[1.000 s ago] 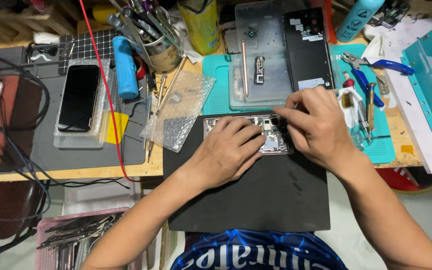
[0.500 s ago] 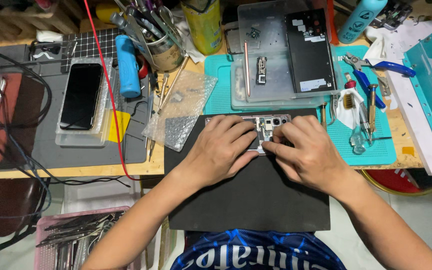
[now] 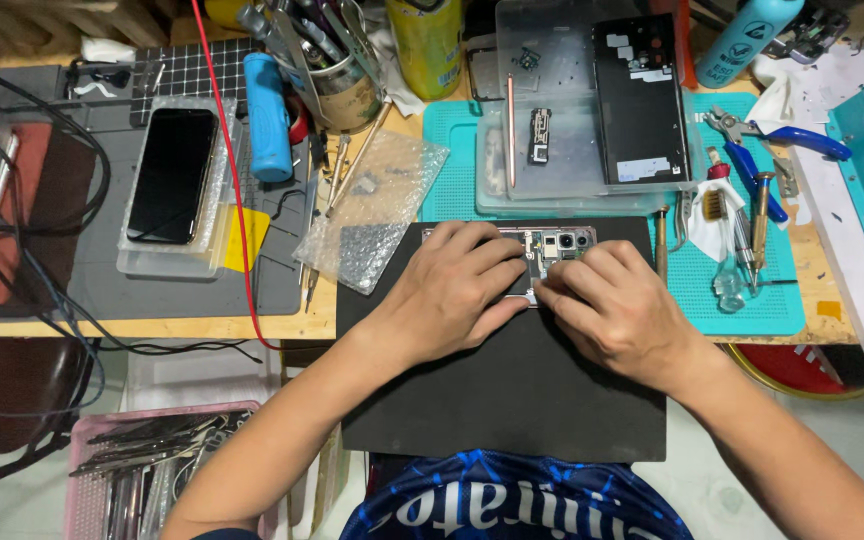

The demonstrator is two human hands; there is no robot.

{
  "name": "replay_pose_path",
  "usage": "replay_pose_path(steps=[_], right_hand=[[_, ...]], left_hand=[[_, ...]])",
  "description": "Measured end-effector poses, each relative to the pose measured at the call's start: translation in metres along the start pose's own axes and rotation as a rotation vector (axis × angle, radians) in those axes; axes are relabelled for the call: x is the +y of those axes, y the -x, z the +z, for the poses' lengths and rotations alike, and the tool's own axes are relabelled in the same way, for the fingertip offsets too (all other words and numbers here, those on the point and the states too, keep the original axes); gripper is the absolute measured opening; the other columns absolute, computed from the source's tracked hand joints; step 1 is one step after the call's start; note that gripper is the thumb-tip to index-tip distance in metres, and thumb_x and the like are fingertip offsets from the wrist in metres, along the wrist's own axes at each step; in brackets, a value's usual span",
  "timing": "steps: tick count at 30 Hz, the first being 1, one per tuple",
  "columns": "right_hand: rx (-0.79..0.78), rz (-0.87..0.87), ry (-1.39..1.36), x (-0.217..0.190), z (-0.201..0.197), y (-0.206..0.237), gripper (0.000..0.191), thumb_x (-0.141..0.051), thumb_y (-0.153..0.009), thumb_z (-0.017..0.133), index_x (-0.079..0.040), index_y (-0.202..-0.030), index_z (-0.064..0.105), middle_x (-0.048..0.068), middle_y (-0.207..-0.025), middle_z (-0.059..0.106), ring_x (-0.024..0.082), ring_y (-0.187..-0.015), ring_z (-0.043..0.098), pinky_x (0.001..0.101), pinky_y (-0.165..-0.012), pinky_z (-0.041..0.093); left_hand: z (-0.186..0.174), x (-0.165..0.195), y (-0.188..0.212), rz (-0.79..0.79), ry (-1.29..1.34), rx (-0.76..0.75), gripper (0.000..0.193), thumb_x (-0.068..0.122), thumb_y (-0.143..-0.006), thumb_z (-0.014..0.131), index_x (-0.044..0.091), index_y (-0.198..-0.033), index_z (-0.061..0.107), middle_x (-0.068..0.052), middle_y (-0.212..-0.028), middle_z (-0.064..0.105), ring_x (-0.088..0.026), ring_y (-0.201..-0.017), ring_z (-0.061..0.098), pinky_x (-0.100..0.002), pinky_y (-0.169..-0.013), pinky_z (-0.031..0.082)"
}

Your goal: The person assembles internal components of a smartphone on a repair bench. They place a camera module into the phone chassis, then install a black plastic cover and a metal bracket, securing each with a screwdriver. The person handles the phone chassis, camera module, cover, bracket, and screws.

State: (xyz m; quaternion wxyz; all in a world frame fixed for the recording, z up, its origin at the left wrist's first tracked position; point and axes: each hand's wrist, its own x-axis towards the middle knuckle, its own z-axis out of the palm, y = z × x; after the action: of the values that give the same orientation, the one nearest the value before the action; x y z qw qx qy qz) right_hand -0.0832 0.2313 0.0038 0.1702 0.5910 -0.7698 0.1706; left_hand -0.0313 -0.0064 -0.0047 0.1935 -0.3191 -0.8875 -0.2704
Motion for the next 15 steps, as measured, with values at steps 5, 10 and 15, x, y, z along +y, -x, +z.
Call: replay_pose_path(steps=[5, 10, 15], right_hand=[[0.04, 0.053, -0.012, 0.004, -0.0067, 0.0057, 0.037, -0.008, -0.072, 0.078, -0.004, -0.108, 0.072, 0.009, -0.101, 0.065, 0.03, -0.088, 0.059, 0.0436, -0.08, 0.045], [0.053, 0.079, 0.001, 0.0042, -0.0069, 0.0071, 0.038, -0.008, -0.072, 0.08, -0.006, -0.109, 0.073, 0.008, -0.099, 0.065, 0.029, -0.087, 0.057, 0.0438, -0.077, 0.044], [0.033, 0.056, -0.031, 0.0014, 0.0015, 0.0036, 0.034, -0.009, -0.073, 0.08, -0.005, -0.106, 0.072, 0.009, -0.098, 0.063, 0.029, -0.09, 0.059, 0.0441, -0.082, 0.046]], left_hand=[[-0.0025, 0.0009, -0.0027, 0.001, -0.02, -0.001, 0.034, 0.024, -0.087, 0.079, 0.001, -0.11, 0.07, -0.01, -0.119, 0.067, -0.031, -0.118, 0.059, -0.045, -0.102, 0.045], [-0.0039, 0.0036, -0.0034, 0.0, -0.009, -0.005, 0.034, 0.023, -0.088, 0.078, 0.0, -0.111, 0.069, -0.011, -0.12, 0.067, -0.031, -0.119, 0.059, -0.046, -0.102, 0.045], [-0.0027, 0.0032, -0.0026, 0.018, -0.033, -0.005, 0.032, 0.022, -0.088, 0.078, 0.001, -0.11, 0.068, -0.012, -0.119, 0.067, -0.032, -0.118, 0.059, -0.046, -0.102, 0.045]])
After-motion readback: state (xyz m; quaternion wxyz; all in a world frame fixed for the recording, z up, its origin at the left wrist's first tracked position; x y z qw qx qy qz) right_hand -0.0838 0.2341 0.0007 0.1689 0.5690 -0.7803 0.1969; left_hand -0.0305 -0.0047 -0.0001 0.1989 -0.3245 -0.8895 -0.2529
